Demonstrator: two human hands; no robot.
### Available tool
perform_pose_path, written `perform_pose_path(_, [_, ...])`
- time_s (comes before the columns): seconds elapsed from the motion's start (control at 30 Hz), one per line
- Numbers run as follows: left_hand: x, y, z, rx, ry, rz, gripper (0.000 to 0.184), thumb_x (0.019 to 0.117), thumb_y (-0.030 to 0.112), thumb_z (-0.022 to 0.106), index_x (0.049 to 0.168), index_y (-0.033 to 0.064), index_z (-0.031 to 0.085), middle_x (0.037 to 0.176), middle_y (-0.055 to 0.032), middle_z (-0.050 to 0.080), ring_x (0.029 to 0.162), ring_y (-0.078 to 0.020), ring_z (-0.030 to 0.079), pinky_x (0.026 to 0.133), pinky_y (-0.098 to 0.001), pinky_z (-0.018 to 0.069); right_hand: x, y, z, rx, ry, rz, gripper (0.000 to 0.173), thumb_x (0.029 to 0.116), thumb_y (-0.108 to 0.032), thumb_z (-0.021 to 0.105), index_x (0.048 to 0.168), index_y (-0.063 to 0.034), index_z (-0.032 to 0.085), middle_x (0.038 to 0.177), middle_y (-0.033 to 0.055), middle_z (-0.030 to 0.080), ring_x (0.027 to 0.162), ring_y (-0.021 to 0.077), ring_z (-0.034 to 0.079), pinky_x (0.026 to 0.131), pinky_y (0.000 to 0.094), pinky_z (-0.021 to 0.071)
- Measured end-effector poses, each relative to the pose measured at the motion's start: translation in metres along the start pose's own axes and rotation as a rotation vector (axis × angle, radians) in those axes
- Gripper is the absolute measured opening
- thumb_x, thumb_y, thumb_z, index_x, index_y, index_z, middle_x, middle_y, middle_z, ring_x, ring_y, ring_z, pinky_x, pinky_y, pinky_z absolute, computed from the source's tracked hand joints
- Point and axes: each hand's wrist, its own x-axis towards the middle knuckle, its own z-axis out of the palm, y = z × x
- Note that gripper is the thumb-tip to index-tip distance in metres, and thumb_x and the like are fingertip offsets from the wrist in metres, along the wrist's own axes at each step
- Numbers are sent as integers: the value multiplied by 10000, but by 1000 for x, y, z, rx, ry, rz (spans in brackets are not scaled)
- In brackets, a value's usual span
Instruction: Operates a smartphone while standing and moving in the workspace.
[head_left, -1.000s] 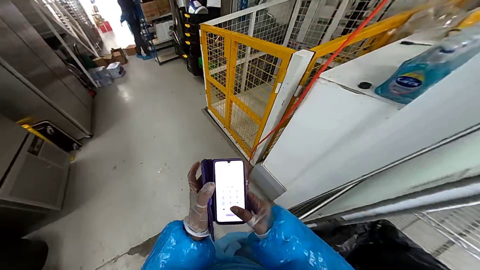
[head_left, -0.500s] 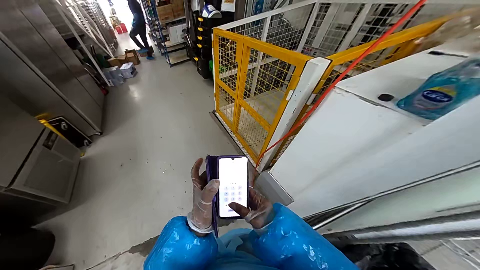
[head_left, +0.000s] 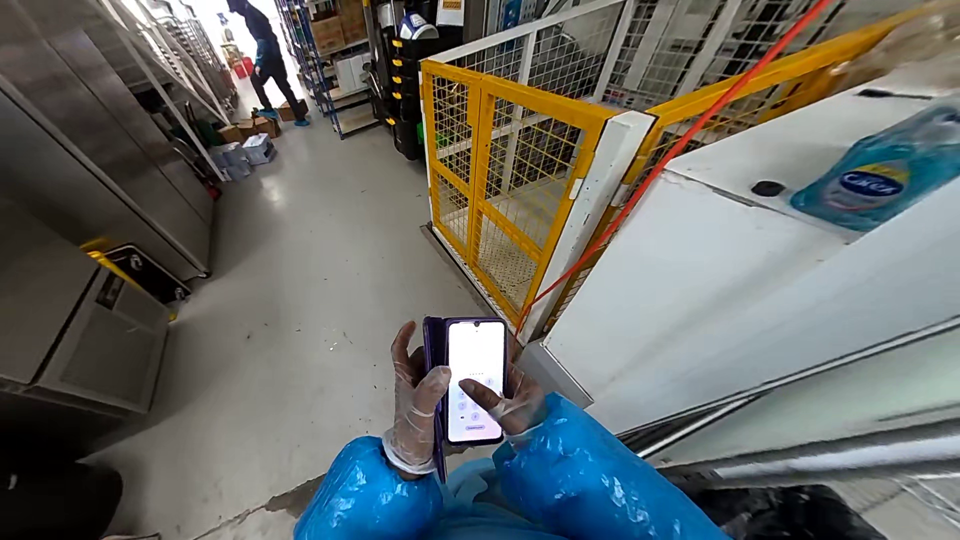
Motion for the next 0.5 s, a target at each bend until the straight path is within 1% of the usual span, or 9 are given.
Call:
perform_pose_path(0.07, [-1, -2, 0, 14, -4, 13, 1175, 613, 599, 879, 1509, 132, 278, 1064, 4, 695, 909, -51, 702, 803, -242, 595, 0, 2, 0, -25, 13, 5, 452, 756, -48, 854, 1136, 23, 620, 831, 10, 750, 739, 41, 726, 726, 218, 614])
perform_pose_path(0.17, [-2, -5, 1, 20, -20, 21, 1182, 623, 615, 870, 1515, 130, 266, 1081, 1, 692, 921, -55, 701, 813, -247, 594, -1, 3, -5, 5, -12, -6, 454, 759, -39, 849, 1145, 26, 617, 847, 18, 756, 756, 54, 734, 736, 228, 621])
perform_pose_path(0.27, [0, -4, -3, -13, 0, -2, 1186, 608, 613, 883, 1511, 143, 274, 1078, -20, 699, 907, -80, 711, 795, -274, 607, -5, 7, -12, 92, -121, -43, 432, 761, -46, 791, 1147, 4, 604, 877, -15, 758, 798, 51, 736, 770, 226, 620])
perform_pose_path(0.33, [0, -1, -4, 10, 43, -13, 1161, 613, 612, 867, 1514, 155, 293, 1083, -5, 697, 903, -63, 703, 786, -261, 602, -8, 14, -20, 87, -202, -89, 420, 783, -80, 783, 1160, 5, 617, 912, -29, 763, 846, 43, 733, 815, 229, 612])
perform_pose_path(0.4, [-1, 1, -4, 35, 75, -18, 1149, 619, 612, 855, 1516, 167, 292, 1090, 8, 686, 910, -47, 693, 792, -246, 594, -11, 17, -22, 48, -232, -112, 460, 779, -42, 782, 1197, 19, 601, 949, -27, 768, 879, 38, 734, 839, 225, 606])
perform_pose_path(0.5, [-2, 1, -2, 18, 69, -15, 1153, 621, 604, 862, 1517, 165, 286, 1089, -1, 687, 909, -55, 697, 792, -252, 597, -14, 15, -21, 43, -205, -70, 498, 762, 39, 780, 1220, 38, 583, 968, 11, 771, 890, 61, 741, 843, 232, 610])
